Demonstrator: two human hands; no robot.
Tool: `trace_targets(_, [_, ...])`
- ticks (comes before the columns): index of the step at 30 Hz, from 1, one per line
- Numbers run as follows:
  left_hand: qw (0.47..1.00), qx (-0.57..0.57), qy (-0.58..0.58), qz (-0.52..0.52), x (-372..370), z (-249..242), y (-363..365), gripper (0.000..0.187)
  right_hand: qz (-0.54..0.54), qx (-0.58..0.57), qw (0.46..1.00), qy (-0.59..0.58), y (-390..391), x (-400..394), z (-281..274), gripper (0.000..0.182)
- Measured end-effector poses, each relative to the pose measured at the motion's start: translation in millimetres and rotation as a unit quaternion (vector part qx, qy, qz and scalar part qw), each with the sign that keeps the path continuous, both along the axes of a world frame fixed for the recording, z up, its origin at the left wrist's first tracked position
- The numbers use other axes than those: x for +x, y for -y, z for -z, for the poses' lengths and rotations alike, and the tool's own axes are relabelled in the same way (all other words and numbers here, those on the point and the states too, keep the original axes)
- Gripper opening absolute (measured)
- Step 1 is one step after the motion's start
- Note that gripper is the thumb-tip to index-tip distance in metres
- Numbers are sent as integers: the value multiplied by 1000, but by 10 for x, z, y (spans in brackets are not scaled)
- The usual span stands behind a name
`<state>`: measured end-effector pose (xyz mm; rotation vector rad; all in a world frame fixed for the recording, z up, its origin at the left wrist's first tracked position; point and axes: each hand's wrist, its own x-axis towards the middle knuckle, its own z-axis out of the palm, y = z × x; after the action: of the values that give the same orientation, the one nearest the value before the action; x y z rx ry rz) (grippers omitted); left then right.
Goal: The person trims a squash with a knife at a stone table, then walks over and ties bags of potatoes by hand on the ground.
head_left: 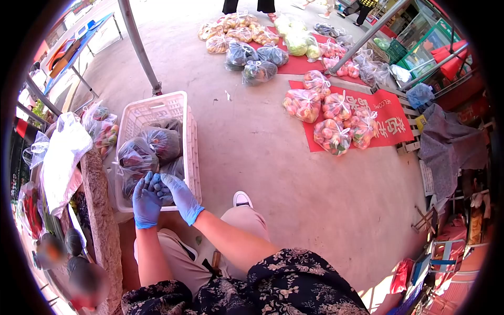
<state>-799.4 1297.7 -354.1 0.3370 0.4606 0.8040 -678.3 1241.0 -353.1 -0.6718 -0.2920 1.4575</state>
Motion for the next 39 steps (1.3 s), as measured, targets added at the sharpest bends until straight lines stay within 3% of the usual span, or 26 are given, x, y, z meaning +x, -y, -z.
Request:
trace_targets(5, [997, 73, 12, 19, -71, -65, 32, 41, -39, -8, 999, -18, 100, 63, -270, 24])
trace_targets(6, [986, 114, 90, 76, -90, -84, 32, 46, -52, 16, 999, 1, 117, 84, -287, 24])
trace_targets(9, [983, 153, 62, 77, -91, -131, 145, 50, -60, 40, 997, 6, 224, 230, -363, 25])
trace_targets(12, [986, 109, 60, 111, -80, 74, 197, 50, -20, -18, 997, 74, 493, 643, -426, 42])
trace_targets(14, [991, 84, 27, 102, -44, 109, 337, 48, -4, -27, 999, 34, 733, 1013, -425, 49])
trace_targets(17, [985, 62, 52, 154, 159, -83, 649, 45, 34, -8, 999, 18, 1183, 1525, -428, 53])
trace_targets(20, [971, 111, 34, 207, 487, -506, 959, 42, 79, 7, 997, -19, 1629, 1895, -406, 53])
trace_targets(23, [953, 184, 11, 240, 834, -978, 1269, 41, 116, 75, 986, -98, 1975, 2061, -456, 51])
trace_targets(27, [937, 195, 7, 288, 1156, -1212, 1598, 38, 135, 106, 972, -161, 2337, 2043, -630, 51])
trace_targets(33, [927, 172, -12, 332, 1471, -809, 1696, 38, 126, 145, 969, -153, 2871, 2295, -769, 50])
trace_targets(39, [930, 141, 20, 339, 1810, -814, 1552, 38, 76, 135, 979, -132, 2562, 2591, -958, 48])
